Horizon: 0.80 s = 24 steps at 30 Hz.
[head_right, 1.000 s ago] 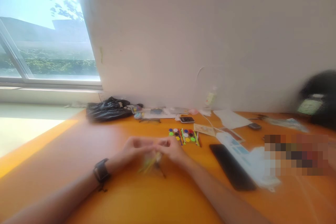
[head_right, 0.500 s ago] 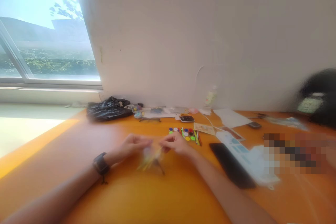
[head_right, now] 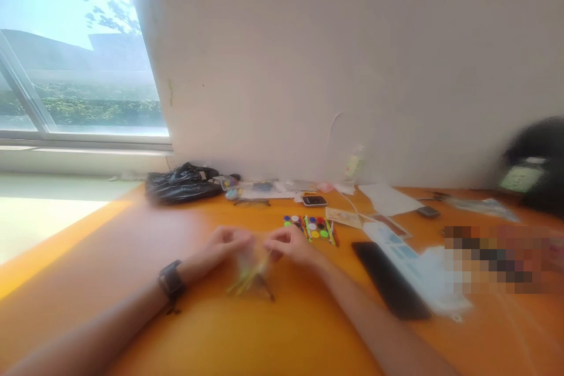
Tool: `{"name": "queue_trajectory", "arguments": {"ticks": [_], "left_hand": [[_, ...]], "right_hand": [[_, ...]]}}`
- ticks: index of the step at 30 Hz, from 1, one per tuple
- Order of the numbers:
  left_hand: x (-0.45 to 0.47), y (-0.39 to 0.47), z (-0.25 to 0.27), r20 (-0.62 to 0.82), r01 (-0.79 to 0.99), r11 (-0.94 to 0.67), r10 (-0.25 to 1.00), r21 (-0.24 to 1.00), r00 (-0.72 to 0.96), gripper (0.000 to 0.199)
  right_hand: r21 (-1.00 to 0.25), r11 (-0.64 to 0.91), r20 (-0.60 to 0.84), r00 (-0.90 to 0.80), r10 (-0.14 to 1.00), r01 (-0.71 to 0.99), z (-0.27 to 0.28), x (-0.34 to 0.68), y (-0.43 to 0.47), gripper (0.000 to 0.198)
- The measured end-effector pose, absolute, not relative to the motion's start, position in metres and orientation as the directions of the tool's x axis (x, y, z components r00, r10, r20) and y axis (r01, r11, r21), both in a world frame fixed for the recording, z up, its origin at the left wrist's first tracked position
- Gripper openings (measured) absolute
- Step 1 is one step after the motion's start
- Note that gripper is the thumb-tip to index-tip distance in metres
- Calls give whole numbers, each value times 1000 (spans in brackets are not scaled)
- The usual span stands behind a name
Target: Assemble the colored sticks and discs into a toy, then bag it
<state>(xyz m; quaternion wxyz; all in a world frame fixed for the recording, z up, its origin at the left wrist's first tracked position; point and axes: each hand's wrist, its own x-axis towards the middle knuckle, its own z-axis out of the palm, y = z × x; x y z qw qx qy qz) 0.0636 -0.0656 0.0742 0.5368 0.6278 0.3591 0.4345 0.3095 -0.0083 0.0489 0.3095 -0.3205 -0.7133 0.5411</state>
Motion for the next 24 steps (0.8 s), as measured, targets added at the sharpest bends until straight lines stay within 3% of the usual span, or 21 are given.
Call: {"name": "queue_trajectory", "arguments": {"ticks": [7, 13, 24], "left_hand": [[69, -68, 72, 156, 55, -191, 913, 980, 378, 52], [62, -69, 74, 133, -11, -141, 902, 990, 411, 58], [58, -55, 65, 166, 15, -179, 938, 984, 305, 41]], "right_hand": [[-968, 240, 168, -532, 830, 70, 42, 296, -14, 48], [-967, 244, 168, -533, 829, 74, 46, 312, -2, 48], [-967, 251, 195, -522, 830, 38, 46, 307, -7, 47]]}}
